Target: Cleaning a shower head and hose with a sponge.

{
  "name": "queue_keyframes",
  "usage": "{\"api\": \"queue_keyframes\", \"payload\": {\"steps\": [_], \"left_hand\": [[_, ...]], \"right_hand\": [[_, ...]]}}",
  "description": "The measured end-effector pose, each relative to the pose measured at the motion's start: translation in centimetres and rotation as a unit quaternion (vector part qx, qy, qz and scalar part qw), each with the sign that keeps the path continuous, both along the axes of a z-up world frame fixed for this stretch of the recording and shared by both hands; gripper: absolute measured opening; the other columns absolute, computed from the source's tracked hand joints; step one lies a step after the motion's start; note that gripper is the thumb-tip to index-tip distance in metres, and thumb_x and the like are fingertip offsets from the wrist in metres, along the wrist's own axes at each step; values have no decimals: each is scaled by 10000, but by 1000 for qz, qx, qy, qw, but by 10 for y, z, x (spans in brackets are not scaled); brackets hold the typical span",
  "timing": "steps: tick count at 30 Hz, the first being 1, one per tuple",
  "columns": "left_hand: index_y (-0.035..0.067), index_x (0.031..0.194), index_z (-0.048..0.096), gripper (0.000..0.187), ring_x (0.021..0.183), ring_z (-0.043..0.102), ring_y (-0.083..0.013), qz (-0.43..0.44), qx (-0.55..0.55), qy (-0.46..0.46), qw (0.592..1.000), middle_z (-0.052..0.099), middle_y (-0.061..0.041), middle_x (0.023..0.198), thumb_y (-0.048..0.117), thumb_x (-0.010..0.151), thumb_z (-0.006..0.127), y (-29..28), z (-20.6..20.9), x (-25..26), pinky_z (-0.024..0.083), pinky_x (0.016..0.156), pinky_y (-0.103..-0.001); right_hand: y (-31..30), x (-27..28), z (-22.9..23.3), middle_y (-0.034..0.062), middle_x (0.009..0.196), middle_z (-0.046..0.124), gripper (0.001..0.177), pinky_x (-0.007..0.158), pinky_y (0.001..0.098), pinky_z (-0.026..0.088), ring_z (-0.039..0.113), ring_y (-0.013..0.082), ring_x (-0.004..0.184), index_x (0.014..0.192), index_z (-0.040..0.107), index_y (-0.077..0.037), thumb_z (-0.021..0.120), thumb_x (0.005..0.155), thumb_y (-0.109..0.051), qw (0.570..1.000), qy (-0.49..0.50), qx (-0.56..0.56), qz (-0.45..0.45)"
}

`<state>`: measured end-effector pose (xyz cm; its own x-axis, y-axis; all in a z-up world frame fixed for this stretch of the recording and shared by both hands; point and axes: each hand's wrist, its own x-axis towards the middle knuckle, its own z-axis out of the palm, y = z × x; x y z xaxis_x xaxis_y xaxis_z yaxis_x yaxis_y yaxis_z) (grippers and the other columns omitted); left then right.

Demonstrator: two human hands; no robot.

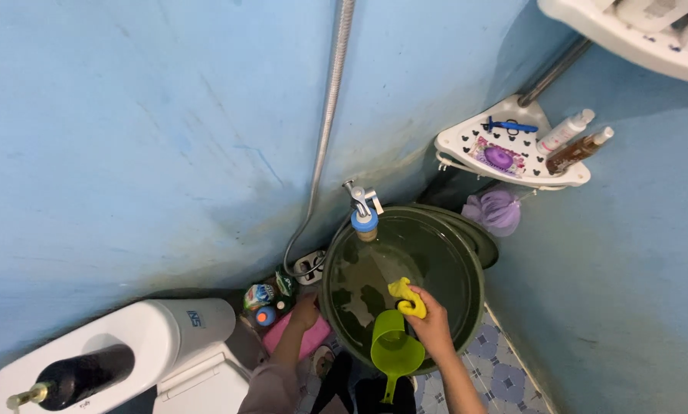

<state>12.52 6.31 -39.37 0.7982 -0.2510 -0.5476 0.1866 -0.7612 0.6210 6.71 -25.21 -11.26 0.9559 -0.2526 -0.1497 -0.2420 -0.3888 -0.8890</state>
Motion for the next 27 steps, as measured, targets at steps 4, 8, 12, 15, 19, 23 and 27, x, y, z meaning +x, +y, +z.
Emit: {"api": "queue_keyframes", "payload": {"steps": [4, 8, 12, 15, 19, 23, 27], "left_hand": [[133, 1470, 548, 646, 1256, 583, -407, 55, -79, -56, 994, 595, -211, 1405, 16, 836, 570, 1, 52, -7, 475, 1052, -431], [98, 1474, 503, 640, 1381, 403, -421, 62, -118, -98, 986, 445, -229, 1510, -23, 859, 630, 8, 81, -15, 359, 1095, -451], [127, 1483, 511, 622, 1422, 436, -333, 115, -174, -73, 975, 466, -162, 1547, -46, 886, 543, 2, 161, -22, 391, 1123, -391], [144, 1516, 493, 632, 1311, 593, -301, 137, -243, -44, 959, 594, -142, 1453, -30, 909, 472, -5, 219, -19, 453, 1089, -367], [115, 1473, 537, 582, 1360, 536, -274, 158, -278, -130, 939, 562, -154, 1479, -33, 911, 526, -22, 277, -20, 433, 1101, -351], [146, 1475, 544, 572, 1276, 589, -240, 166, -228, -167, 945, 571, -136, 1460, 16, 918, 549, -51, 309, -19, 479, 1027, -338], [104, 1482, 555, 486, 1312, 591, -236, 153, -294, -210, 920, 620, -142, 1425, 99, 995, 568, -94, 353, -17, 447, 1079, -342]], "right_hand": [[-5, -1, -1, 91, 1116, 762, 529, 884, 306, 560, 716, 159, 1011, 1279, 658, -48, 766, 764, 11, 999, 0, 39, -10], [-22, 5, -27, 64, 1099, 736, 492, 875, 297, 550, 691, 143, 989, 1285, 635, -22, 725, 803, 14, 988, -35, 147, -35], [-22, 18, 12, 52, 1071, 739, 380, 858, 293, 553, 698, 140, 966, 1233, 650, -13, 703, 857, -21, 983, -23, 178, -47], [-24, 31, 37, 56, 1069, 739, 284, 862, 296, 548, 700, 147, 964, 1182, 668, -5, 673, 905, -65, 980, -22, 191, -52], [-27, 44, 75, 52, 1085, 721, 275, 881, 298, 521, 677, 156, 985, 1176, 666, -4, 617, 928, -111, 970, -37, 235, -43], [-38, 54, 101, 46, 1091, 715, 284, 910, 292, 497, 663, 160, 1010, 1174, 659, 3, 590, 935, -135, 962, -43, 267, -19], [-47, 61, 107, 42, 1105, 708, 296, 923, 285, 492, 662, 156, 1023, 1194, 635, -7, 578, 932, -133, 960, -33, 277, 5]]}}
